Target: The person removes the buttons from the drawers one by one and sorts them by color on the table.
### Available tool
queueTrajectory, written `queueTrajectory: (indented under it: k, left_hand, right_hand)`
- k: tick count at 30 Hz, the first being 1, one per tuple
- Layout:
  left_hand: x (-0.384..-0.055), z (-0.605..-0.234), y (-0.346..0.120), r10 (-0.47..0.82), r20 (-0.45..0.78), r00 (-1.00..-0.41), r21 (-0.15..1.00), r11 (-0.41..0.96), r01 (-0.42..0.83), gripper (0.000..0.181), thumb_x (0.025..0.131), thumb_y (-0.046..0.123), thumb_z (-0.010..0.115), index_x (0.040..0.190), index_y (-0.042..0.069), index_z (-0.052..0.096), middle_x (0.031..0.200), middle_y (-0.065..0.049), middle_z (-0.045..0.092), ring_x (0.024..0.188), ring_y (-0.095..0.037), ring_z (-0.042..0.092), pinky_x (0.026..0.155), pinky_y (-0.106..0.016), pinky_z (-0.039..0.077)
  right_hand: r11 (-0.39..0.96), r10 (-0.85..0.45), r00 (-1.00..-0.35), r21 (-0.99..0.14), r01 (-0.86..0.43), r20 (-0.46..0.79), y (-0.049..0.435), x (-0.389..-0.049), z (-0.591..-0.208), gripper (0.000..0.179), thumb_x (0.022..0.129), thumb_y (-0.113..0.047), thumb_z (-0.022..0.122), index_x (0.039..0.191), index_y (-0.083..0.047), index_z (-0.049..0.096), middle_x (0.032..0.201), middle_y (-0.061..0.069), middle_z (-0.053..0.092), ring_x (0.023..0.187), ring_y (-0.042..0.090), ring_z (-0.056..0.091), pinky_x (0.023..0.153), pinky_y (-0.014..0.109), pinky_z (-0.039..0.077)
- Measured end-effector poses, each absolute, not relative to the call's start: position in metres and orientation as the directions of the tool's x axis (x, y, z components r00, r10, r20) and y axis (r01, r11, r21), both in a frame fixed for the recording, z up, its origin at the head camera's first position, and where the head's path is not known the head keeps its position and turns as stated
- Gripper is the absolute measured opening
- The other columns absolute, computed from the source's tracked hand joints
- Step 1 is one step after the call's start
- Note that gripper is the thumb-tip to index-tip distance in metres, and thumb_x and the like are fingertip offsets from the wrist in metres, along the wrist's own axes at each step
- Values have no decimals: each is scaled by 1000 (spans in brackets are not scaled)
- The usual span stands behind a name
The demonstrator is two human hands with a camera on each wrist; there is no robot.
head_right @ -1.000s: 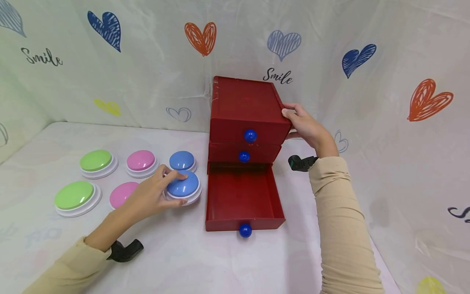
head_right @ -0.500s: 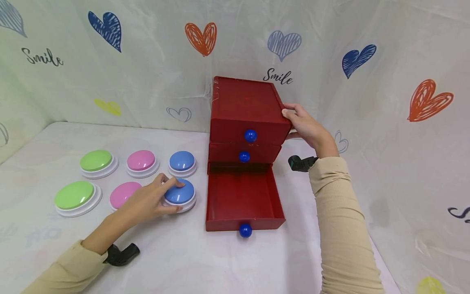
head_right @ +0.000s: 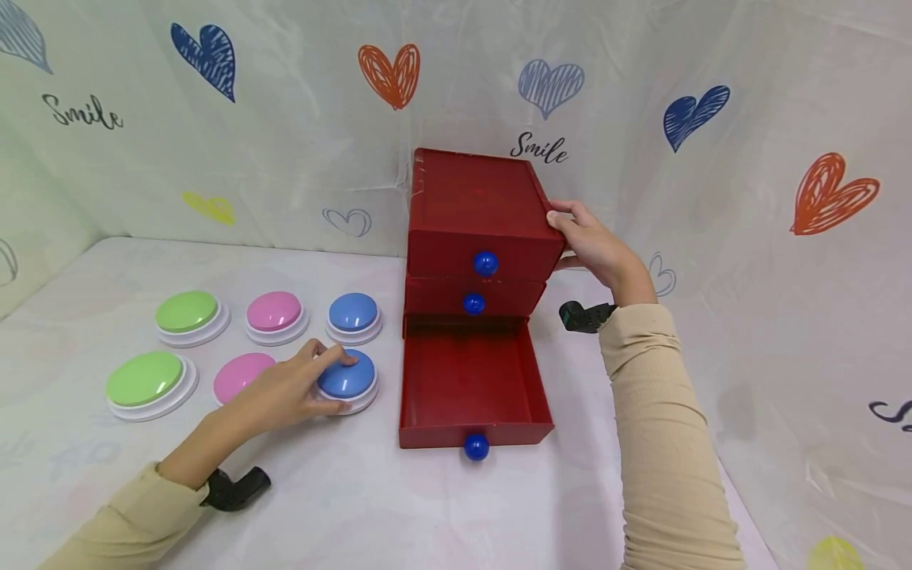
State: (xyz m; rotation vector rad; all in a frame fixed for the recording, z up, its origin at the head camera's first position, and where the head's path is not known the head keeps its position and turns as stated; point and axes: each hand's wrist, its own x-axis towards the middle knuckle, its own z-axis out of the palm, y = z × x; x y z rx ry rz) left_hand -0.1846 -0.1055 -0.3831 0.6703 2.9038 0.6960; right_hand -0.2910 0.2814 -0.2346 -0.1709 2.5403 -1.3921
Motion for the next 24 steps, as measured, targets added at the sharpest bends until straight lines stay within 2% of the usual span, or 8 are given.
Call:
queueTrajectory:
  k: [10, 24]
  left_hand:
    - [-183, -379, -105, 435, -19, -900, 428, 817, 386, 52, 76, 34, 76, 118, 25, 46, 108, -16, 49, 78, -26, 60, 69, -42, 55]
    - [-183, -374, -105, 444, -65, -894, 417, 826, 379, 51, 77, 31, 75, 116, 23, 44, 110, -19, 50, 86, -28, 60, 73, -46, 55]
  right_hand:
    - [537, -215, -965, -843, 13, -152, 282, -291, -235, 63, 96, -48, 37, 148, -21, 13, 143, 13, 31, 109, 19, 51, 83, 28, 52]
    - [531, -219, -964, -847, 9, -148, 282, -291, -235, 63, 96, -48, 37, 148, -20, 13, 143, 12, 31, 109, 18, 51, 83, 29, 52]
